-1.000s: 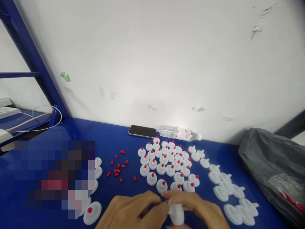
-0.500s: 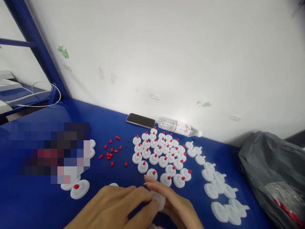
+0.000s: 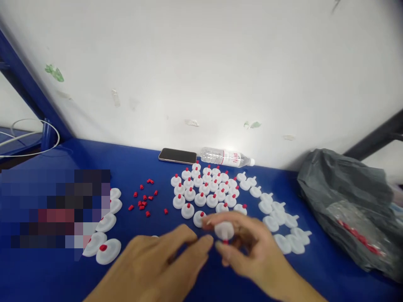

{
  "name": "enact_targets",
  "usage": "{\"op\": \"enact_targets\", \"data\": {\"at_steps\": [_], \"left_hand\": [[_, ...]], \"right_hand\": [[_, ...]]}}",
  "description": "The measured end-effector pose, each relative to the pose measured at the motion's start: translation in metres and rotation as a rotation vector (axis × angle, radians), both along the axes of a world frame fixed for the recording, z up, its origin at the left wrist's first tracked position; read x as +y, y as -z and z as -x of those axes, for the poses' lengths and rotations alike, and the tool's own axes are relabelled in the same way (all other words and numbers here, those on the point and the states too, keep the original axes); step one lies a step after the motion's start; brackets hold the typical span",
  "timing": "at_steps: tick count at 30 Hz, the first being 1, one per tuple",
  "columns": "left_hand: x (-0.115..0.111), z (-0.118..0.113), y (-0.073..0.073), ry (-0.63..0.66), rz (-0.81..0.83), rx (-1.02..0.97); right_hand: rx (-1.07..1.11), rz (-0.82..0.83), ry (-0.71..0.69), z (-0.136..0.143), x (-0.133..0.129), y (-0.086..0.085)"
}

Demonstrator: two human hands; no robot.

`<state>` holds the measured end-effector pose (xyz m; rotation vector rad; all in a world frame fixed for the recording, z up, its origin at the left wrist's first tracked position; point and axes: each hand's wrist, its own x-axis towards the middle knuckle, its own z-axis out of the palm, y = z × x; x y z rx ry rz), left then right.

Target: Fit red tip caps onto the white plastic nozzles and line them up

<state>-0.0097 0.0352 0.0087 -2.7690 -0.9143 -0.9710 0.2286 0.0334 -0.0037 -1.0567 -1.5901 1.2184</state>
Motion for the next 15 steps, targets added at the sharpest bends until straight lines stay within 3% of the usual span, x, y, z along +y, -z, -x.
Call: {"op": "enact_targets", "data": {"at_steps": [4, 9, 12, 15], "left_hand": [[0.018, 0.024, -0.013, -0.177, 0.008, -0.101], [0.041, 0.063, -0.016, -0.359, 0.084, -0.019], [0.046, 0.070, -0.012, -0.418, 0.118, 0.033], [0.049, 0.066, -0.007, -0.406, 0.183, 0.077]], "right_hand": [[-0.011, -0.171, 0.217, -0.027, 0.017, -0.013], [-0.050, -0.281, 0.442, -0.053, 0.032, -0.030], [-0.229, -0.420, 0.521, -0.063, 0.043, -0.041], [-0.557, -0.657, 0.550, -0.073, 0.057, -0.045]]}}
